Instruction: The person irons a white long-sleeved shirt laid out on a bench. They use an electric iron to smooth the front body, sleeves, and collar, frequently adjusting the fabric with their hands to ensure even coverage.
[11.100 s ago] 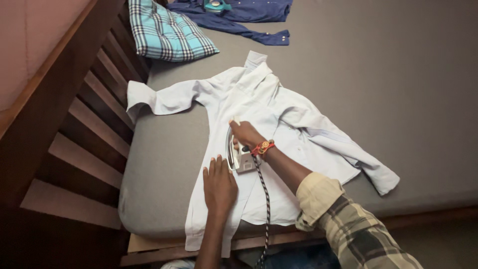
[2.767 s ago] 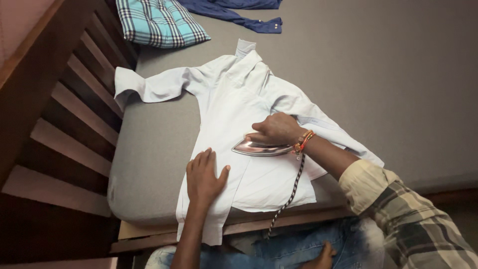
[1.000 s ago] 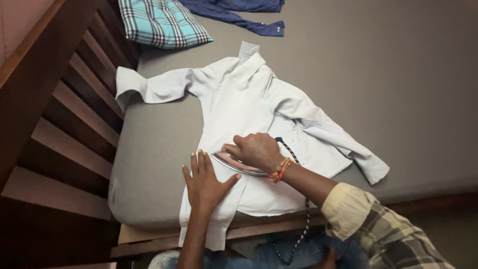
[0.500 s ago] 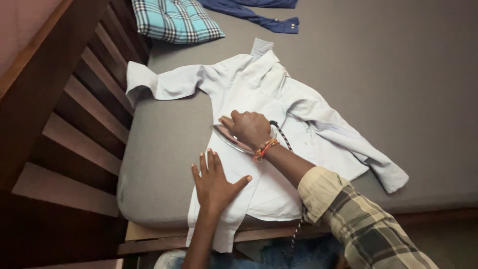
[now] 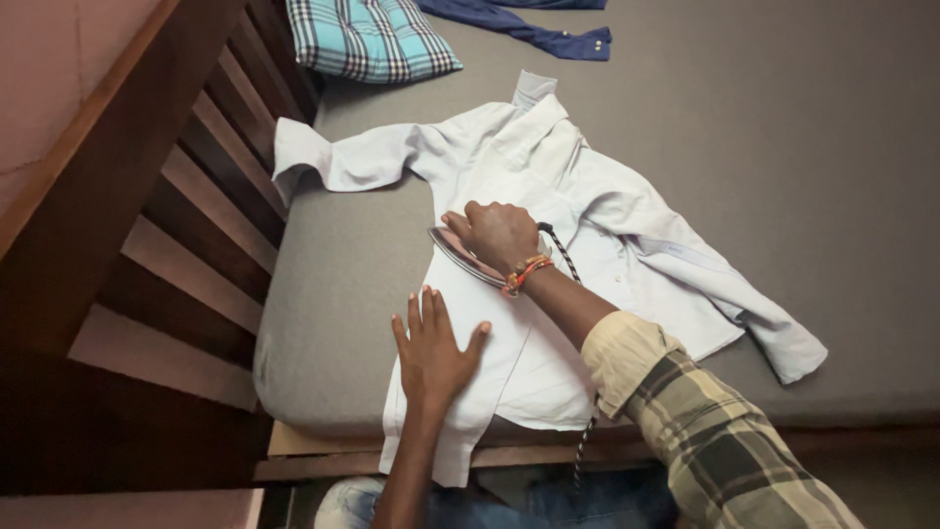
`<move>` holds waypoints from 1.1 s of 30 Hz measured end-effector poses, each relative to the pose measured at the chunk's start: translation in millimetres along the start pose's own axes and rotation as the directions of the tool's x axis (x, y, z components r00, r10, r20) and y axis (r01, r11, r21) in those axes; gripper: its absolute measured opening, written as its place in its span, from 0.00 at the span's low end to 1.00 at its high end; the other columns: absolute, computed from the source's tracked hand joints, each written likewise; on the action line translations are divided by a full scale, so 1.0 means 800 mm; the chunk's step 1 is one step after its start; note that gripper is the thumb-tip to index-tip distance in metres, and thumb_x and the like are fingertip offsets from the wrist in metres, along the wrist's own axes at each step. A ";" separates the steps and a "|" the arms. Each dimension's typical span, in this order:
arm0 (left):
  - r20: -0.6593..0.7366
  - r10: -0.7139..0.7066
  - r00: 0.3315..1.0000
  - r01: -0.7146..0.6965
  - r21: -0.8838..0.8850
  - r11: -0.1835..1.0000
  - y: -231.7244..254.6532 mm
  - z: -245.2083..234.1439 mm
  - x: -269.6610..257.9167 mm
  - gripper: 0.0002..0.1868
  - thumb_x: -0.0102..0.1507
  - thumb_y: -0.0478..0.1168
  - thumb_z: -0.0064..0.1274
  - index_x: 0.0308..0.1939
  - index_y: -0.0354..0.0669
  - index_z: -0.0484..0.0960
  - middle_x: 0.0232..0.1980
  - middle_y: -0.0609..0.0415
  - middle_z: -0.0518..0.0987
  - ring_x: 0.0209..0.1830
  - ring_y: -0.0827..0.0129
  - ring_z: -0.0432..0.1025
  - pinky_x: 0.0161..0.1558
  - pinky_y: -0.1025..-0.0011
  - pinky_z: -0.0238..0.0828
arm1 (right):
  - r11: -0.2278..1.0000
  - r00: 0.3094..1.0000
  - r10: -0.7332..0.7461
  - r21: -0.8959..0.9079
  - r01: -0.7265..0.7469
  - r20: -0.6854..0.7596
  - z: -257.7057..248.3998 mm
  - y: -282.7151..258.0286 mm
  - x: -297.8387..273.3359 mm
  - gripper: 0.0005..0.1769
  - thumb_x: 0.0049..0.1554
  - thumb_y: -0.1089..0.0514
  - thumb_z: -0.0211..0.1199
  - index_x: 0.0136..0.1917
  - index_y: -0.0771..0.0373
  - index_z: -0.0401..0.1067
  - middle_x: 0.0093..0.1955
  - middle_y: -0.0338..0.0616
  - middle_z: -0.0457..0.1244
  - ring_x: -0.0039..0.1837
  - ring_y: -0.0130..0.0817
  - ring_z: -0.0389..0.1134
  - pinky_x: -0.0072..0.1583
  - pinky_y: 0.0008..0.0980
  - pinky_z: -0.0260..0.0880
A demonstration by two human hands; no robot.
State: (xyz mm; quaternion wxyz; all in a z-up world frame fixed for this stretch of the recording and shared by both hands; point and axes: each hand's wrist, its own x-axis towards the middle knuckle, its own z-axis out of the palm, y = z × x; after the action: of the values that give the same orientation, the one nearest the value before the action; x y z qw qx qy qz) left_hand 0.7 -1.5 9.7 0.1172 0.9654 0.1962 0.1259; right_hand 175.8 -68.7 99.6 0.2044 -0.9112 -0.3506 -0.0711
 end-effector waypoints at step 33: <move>-0.176 -0.090 0.980 -0.011 -0.503 0.864 -0.038 0.005 -0.013 0.31 0.74 0.53 0.32 0.70 0.29 0.67 0.68 0.34 0.72 0.71 0.43 0.63 0.70 0.52 0.57 | 0.869 0.843 -0.488 0.041 0.493 0.228 -0.057 0.041 -0.148 0.32 0.57 0.26 0.56 0.31 0.55 0.71 0.21 0.48 0.62 0.27 0.52 0.66 0.31 0.50 0.65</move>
State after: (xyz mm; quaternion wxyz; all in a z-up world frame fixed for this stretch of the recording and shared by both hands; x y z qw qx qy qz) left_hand -17.6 20.6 -4.1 0.3468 0.8806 0.1869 0.2633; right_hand 110.3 -182.5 97.9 0.1285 -0.7952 -0.5923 -0.0180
